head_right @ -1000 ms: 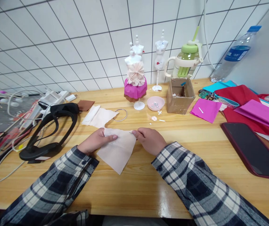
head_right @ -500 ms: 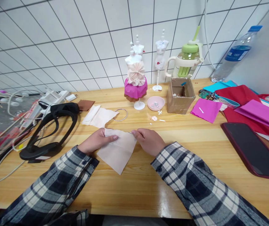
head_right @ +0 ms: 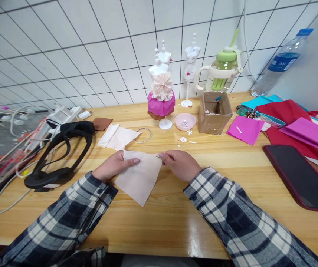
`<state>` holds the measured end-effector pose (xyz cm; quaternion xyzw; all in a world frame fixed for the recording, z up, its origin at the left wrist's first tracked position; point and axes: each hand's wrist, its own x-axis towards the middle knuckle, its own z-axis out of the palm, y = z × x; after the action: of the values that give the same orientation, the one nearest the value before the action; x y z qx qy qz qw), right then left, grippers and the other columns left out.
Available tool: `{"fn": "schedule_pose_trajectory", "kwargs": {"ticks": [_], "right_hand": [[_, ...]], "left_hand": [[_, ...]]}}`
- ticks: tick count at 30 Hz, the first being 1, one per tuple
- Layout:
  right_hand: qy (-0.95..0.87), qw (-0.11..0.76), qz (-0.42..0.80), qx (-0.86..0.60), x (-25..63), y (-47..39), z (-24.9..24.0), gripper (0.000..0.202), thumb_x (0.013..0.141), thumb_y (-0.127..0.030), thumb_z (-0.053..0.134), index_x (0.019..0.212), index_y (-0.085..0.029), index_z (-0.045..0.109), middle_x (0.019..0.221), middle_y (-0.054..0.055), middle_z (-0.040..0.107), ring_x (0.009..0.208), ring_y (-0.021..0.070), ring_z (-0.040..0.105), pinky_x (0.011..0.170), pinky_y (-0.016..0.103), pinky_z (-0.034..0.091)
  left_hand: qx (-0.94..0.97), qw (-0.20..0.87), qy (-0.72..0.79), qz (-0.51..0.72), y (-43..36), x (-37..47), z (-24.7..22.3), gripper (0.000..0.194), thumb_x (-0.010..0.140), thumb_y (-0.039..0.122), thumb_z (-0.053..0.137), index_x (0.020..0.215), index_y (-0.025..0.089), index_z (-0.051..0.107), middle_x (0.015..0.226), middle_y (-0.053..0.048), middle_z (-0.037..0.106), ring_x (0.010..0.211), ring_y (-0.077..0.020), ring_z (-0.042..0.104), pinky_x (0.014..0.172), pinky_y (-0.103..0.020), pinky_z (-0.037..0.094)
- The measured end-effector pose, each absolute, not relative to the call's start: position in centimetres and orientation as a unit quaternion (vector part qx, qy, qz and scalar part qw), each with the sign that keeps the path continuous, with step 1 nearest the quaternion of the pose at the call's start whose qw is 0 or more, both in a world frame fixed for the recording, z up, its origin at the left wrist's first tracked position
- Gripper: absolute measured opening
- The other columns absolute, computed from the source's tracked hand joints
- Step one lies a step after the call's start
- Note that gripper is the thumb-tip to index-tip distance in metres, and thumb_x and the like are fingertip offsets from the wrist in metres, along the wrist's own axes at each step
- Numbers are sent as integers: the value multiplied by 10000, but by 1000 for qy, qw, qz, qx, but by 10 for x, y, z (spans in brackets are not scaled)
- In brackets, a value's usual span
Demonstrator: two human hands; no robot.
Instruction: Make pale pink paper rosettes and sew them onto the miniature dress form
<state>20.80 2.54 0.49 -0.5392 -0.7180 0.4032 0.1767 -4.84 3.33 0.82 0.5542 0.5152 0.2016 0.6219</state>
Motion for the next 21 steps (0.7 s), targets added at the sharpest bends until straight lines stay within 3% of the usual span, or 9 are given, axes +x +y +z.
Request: {"fn": "schedule_pose_trajectory", "kwargs": {"ticks": [12,21], "right_hand": [[-742,183,398,-507,202,25,-1,464,938,-518,329,734,-196,592,756,19,648,713,156,561,644,264,363],[-745,181,384,-515,203,25,2,466,934,-532,325,665,-202,514,638,-13,552,609,134,480,572,260,308]], "left_hand": [[546,625,521,199,34,-48,9,405,741,450,712,958,109,699,904,-90,743,725,-185,660,675,-269,513],[551,622,520,198,33,-48,8,378,743,440,712,946,122,698,890,-75,745,713,-179,658,678,-267,512]]}}
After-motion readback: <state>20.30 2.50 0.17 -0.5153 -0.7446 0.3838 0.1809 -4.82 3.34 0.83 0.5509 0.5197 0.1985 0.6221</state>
